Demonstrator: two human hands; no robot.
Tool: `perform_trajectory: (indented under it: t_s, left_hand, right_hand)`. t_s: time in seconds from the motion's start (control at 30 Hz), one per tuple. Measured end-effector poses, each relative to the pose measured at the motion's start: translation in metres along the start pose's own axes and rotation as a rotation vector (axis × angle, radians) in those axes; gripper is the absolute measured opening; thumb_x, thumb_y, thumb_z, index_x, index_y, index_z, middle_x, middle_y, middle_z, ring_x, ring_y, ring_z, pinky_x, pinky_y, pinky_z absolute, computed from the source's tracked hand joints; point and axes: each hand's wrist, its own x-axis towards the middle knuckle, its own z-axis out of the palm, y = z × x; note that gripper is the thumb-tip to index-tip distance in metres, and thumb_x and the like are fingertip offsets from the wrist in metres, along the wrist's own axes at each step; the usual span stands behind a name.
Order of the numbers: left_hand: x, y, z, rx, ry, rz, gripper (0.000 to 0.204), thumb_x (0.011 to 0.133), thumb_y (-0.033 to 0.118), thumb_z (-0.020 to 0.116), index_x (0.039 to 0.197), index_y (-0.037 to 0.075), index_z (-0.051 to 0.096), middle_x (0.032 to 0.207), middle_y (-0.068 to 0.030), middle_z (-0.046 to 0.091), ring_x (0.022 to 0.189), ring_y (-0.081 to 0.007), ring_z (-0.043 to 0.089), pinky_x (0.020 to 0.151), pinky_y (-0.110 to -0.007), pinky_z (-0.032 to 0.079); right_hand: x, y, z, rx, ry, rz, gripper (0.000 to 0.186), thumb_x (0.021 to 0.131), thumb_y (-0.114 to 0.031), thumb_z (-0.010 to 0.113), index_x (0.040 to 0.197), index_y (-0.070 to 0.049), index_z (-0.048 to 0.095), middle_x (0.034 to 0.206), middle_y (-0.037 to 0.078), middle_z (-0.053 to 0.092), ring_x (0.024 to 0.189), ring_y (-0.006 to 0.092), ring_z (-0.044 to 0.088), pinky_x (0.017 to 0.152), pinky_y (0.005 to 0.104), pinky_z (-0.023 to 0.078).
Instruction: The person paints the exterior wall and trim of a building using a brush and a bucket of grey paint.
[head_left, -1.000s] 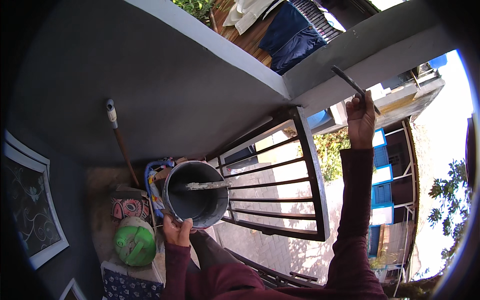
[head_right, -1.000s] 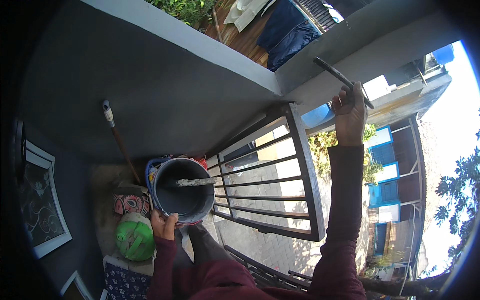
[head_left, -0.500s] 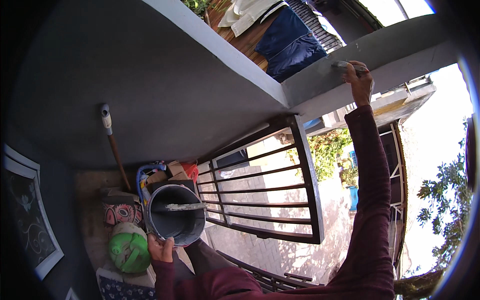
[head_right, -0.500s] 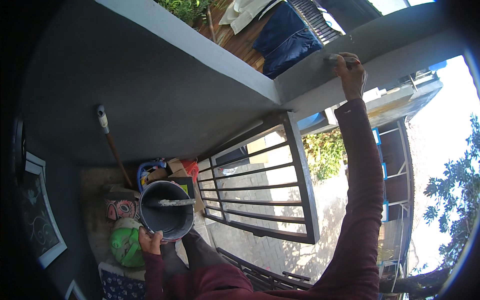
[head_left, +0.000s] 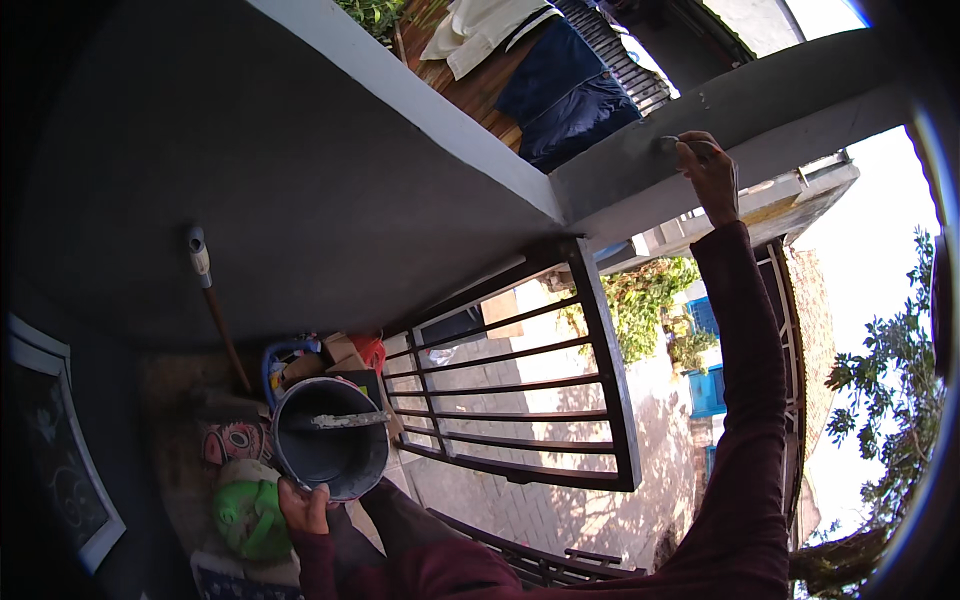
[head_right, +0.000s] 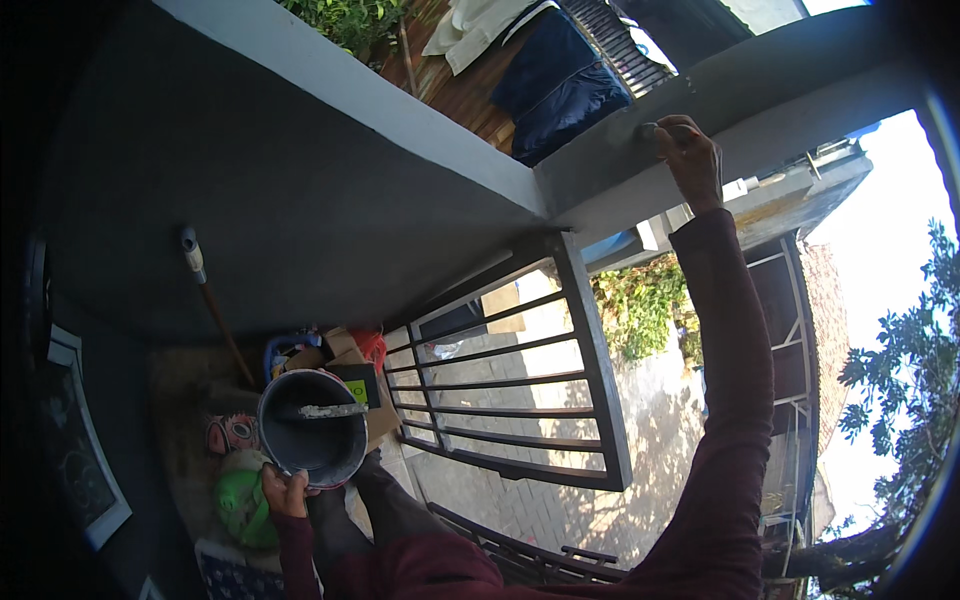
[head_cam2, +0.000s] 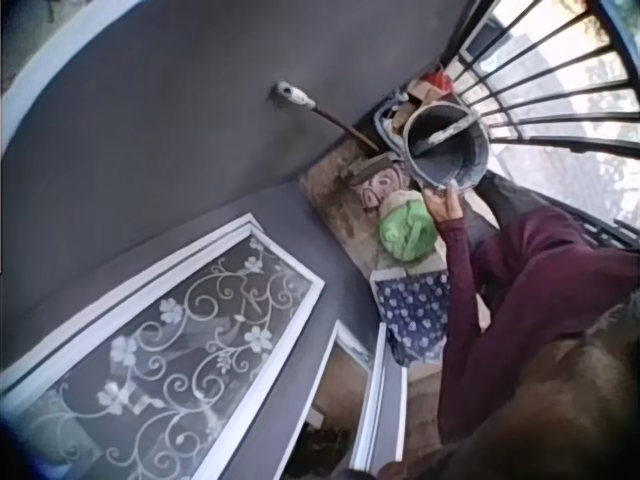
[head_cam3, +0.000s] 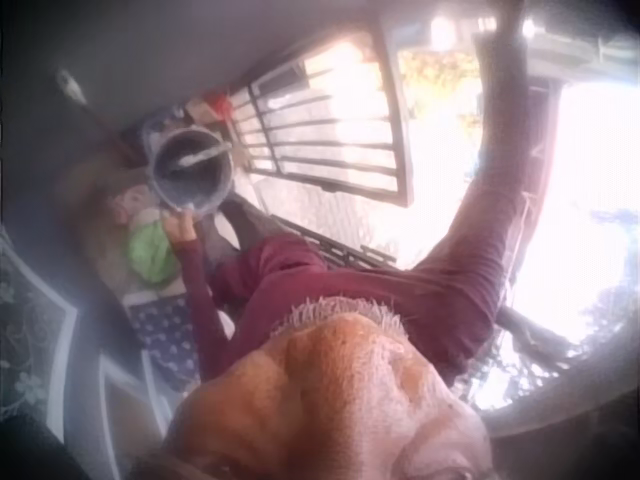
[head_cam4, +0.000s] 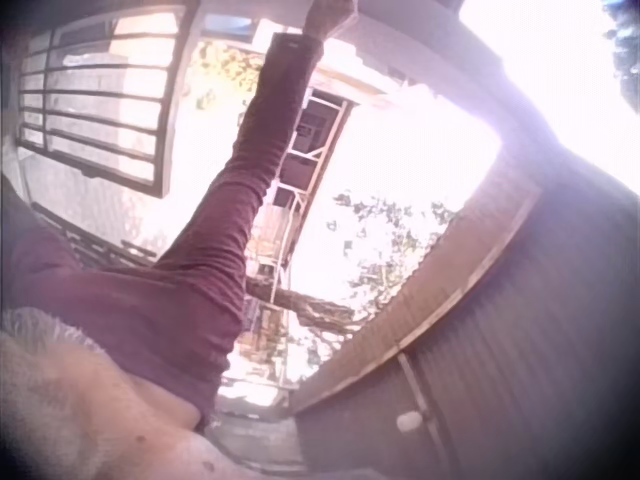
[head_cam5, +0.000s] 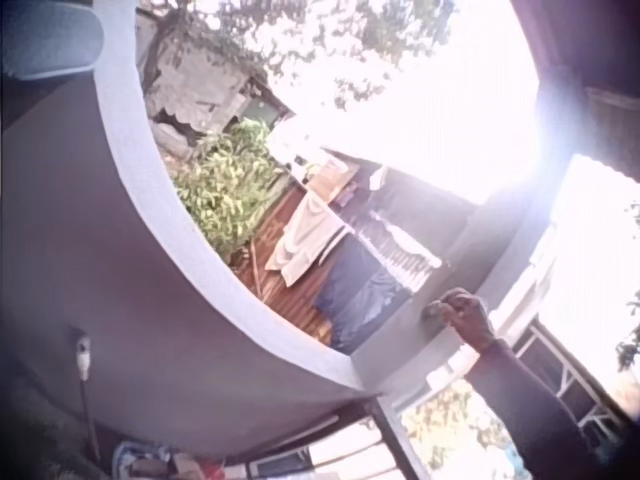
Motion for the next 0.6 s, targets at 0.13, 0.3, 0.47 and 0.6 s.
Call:
perform_trajectory:
  t_s: [0.13, 0.3, 0.47, 0.6]
  left_hand:
    - [0.001, -0.002, 0.000, -0.034, -0.033, 0.025, 0.034, 0.077, 0.006, 0.062, 0.105, 0.000, 0.044, 0.095, -0.0097, 0.056, 0.065, -0.0119, 0.054, 0.053, -0.024, 0.049]
    - [0.002, -0.008, 0.001, -0.009, -0.057, -0.027, 0.038, 0.076, 0.006, 0.062, 0.109, 0.000, 0.044, 0.099, -0.0102, 0.056, 0.072, -0.0126, 0.056, 0.055, -0.024, 0.049]
    - [0.007, -0.038, -0.009, 0.018, -0.035, -0.005, 0.039, 0.075, 0.008, 0.062, 0.109, 0.000, 0.044, 0.100, -0.0103, 0.056, 0.076, -0.0130, 0.055, 0.059, -0.024, 0.049]
    - [-0.001, -0.011, 0.005, 0.001, -0.060, -0.070, 0.038, 0.074, 0.009, 0.063, 0.106, -0.001, 0.045, 0.100, -0.0099, 0.055, 0.080, -0.0126, 0.054, 0.065, -0.024, 0.047]
  right_hand:
    - [0.038, 0.001, -0.042, -0.064, 0.128, -0.012, 0.020, 0.088, -0.023, 0.067, 0.100, -0.007, 0.066, 0.081, 0.007, 0.069, 0.073, 0.0139, 0.068, 0.063, 0.0276, 0.051]
    - [0.076, -0.003, -0.076, -0.547, 0.226, -0.568, 0.015, 0.091, -0.015, 0.062, 0.101, -0.004, 0.064, 0.094, 0.006, 0.068, 0.078, 0.0205, 0.068, 0.069, 0.0294, 0.053]
    - [0.054, 0.001, -0.028, -0.448, -0.009, -0.567, 0.014, 0.088, -0.013, 0.065, 0.099, -0.006, 0.066, 0.096, 0.009, 0.069, 0.085, 0.0229, 0.069, 0.075, 0.0304, 0.053]
    - [0.071, -0.010, -0.047, -0.338, 0.211, -0.122, 0.018, 0.087, -0.022, 0.065, 0.098, -0.009, 0.068, 0.088, 0.011, 0.070, 0.081, 0.0295, 0.069, 0.075, 0.0335, 0.054]
